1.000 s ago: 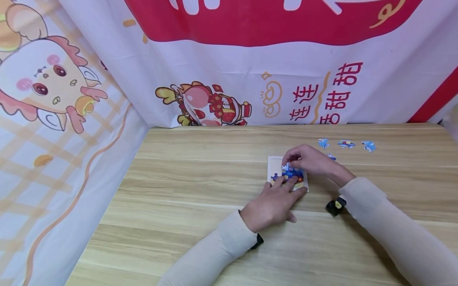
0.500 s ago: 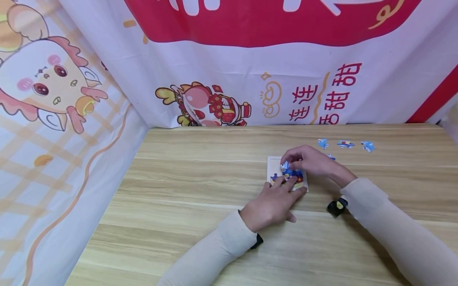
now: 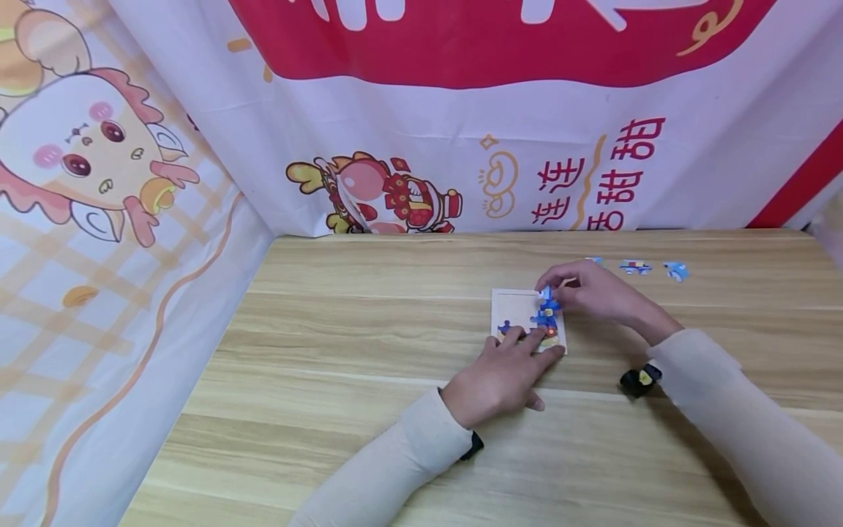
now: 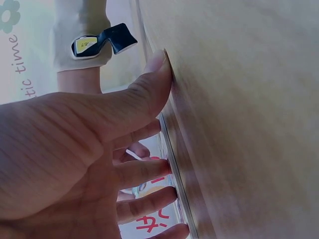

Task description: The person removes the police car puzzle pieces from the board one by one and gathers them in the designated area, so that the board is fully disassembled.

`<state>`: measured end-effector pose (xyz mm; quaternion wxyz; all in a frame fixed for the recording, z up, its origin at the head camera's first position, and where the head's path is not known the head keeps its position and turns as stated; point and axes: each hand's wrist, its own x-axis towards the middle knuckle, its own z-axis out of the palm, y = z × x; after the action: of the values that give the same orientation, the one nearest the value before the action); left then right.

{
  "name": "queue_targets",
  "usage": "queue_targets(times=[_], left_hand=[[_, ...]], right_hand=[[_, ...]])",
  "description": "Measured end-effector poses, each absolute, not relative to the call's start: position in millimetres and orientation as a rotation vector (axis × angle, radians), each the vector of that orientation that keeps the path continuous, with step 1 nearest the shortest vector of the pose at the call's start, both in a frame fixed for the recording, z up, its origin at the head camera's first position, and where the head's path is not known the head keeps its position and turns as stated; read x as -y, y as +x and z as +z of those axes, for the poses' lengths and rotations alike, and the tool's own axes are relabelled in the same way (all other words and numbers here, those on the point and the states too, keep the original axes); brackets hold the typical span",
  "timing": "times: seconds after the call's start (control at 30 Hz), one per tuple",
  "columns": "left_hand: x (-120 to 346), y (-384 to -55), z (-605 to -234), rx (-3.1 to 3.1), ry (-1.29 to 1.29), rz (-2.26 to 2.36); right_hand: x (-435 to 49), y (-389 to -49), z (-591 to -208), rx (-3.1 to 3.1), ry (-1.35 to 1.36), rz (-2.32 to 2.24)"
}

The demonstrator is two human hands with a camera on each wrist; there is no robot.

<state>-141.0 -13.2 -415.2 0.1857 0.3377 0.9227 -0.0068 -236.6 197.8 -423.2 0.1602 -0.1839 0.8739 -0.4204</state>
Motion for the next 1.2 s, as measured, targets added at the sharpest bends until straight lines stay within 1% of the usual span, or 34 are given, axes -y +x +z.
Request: queue_targets(times=[0.93,1.2], left_hand=[[13.3,-139.4,-416.3,-2.601,0.938,0.003],[13.4,-139.2,-416.2,-2.614,0.948,0.011]], right_hand=[[-277.0,-241.6,-430.1,-2.694,-0.242,-1.056],[-301.1,-242.0,-434.6,-2.698,-0.215,-1.015]])
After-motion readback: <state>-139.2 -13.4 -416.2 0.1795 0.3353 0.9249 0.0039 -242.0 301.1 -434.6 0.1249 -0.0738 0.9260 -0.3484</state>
